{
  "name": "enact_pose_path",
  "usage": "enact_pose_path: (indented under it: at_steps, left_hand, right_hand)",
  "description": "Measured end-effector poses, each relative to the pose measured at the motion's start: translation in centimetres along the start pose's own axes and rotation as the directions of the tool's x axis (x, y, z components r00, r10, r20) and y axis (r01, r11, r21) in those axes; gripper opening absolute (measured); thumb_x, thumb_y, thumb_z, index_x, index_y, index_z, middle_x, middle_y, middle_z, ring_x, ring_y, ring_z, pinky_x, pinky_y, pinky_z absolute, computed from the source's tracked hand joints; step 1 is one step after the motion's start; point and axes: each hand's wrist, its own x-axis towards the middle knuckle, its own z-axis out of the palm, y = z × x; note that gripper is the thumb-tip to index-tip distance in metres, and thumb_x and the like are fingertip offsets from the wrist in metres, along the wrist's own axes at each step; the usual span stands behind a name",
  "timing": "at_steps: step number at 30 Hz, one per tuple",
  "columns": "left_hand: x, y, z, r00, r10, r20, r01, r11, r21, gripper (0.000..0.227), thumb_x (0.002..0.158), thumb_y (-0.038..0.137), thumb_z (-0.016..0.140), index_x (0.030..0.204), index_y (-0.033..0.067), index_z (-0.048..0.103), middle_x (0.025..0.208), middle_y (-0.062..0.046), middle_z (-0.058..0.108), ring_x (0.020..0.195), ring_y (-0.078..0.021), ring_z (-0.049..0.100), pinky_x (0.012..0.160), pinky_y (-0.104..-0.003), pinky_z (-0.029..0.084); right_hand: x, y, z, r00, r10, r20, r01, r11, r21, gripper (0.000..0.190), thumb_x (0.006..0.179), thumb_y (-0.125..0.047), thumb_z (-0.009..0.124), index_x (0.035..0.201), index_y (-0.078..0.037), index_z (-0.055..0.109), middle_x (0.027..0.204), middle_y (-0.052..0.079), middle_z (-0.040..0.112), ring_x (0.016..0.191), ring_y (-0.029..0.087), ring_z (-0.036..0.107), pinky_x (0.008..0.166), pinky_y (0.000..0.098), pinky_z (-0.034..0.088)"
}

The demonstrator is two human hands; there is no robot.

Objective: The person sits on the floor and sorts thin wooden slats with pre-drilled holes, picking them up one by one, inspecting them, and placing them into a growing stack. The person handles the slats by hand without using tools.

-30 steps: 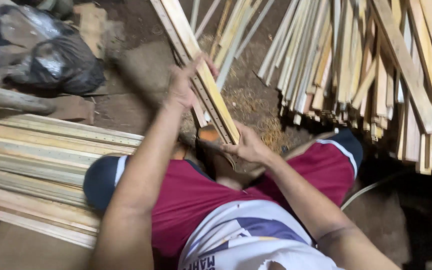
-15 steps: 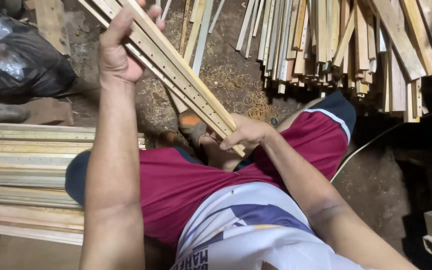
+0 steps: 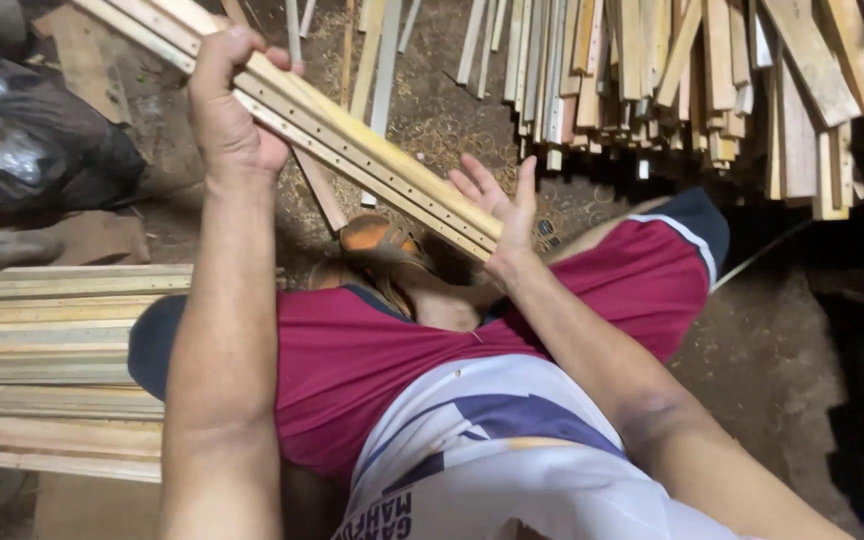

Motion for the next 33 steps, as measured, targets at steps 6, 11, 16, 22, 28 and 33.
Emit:
enact_pose_path:
  at_steps: [6,11,16,22,28,33]
  left_hand:
    - [0.7,0.1,-2.4,0.984,0.072,-0.162,-0.063,0.996,0.058,0.009,0.076,0.006,0.076,0.071,0.0073,0.069,0.061,-0.004,0.069,0.059,-0.0184,0.074,0.062,-0.037,0.069]
    - [2.7,2.9,-2.4,1.0,0.025,-0.002,-0.025,0.996,0.086,0.029,0.073,0.029,0.089,0.073,0.0049,0.074,0.067,-0.007,0.071,0.064,-0.0224,0.072,0.077,-0.042,0.068]
    - [0.8,4.1,0.3,0.979,0.184,-0.088,-0.136,0.91,0.391,0.016,0.084,0.01,0.075,0.07,0.0025,0.071,0.055,-0.005,0.065,0.052,-0.0175,0.072,0.056,-0.033,0.071]
    - [-1.8,1.8,1.5,0.924,0.326,0.201,-0.383,0.798,0.465,0.016,0.088,0.003,0.075,0.101,0.0002,0.066,0.077,-0.009,0.064,0.057,-0.0258,0.07,0.052,-0.038,0.064]
    - [-3.7,0.3,0.4,0.856,0.205,0.475,-0.448,0.753,0.482,0.008,0.102,0.003,0.067,0.104,0.0042,0.06,0.08,-0.006,0.063,0.069,-0.0222,0.073,0.064,-0.03,0.071]
    - [-3.0,-0.9,0.6,0.857,0.1,0.506,-0.414,0.718,0.56,0.007,0.101,0.002,0.069,0.105,-0.0004,0.064,0.087,-0.012,0.07,0.071,-0.0243,0.076,0.066,-0.032,0.073]
  right_hand:
    - [0.4,-2.1,0.1,0.893,-0.146,0.426,0.45,0.263,-0.853,0.076,0.08,0.003,0.068,0.148,-0.014,0.039,0.152,0.013,0.043,0.125,0.025,0.056,0.105,0.039,0.057]
    - [1.2,2.7,-2.1,0.927,0.147,0.346,0.329,0.127,-0.936,0.047,0.08,-0.03,0.079,0.118,-0.01,0.062,0.105,0.005,0.067,0.09,0.016,0.066,0.07,0.0243,0.06]
    - [3.9,-0.2,-1.6,0.867,0.392,0.307,0.268,0.153,-0.951,0.035,0.098,-0.022,0.049,0.126,-0.011,0.067,0.115,0.006,0.074,0.098,0.015,0.072,0.079,0.0263,0.065]
    - [19.0,-2.5,-10.9,0.95,-0.25,-0.186,-0.138,0.199,-0.97,0.029,0.102,-0.008,0.059,0.075,-0.017,0.06,0.089,-0.002,0.068,0.067,0.006,0.057,0.055,0.0181,0.049]
    - [22.7,-2.0,-14.5,0.895,-0.259,-0.362,-0.275,0.319,-0.907,0.031,0.104,-0.007,0.05,0.077,-0.02,0.057,0.082,-0.007,0.063,0.07,0.005,0.057,0.061,0.0204,0.047]
    - [21.8,-3.0,-15.3,0.914,-0.386,-0.122,-0.004,0.292,-0.956,0.033,0.084,0.014,0.058,0.066,-0.015,0.056,0.076,-0.001,0.066,0.083,0.012,0.069,0.105,0.0361,0.059]
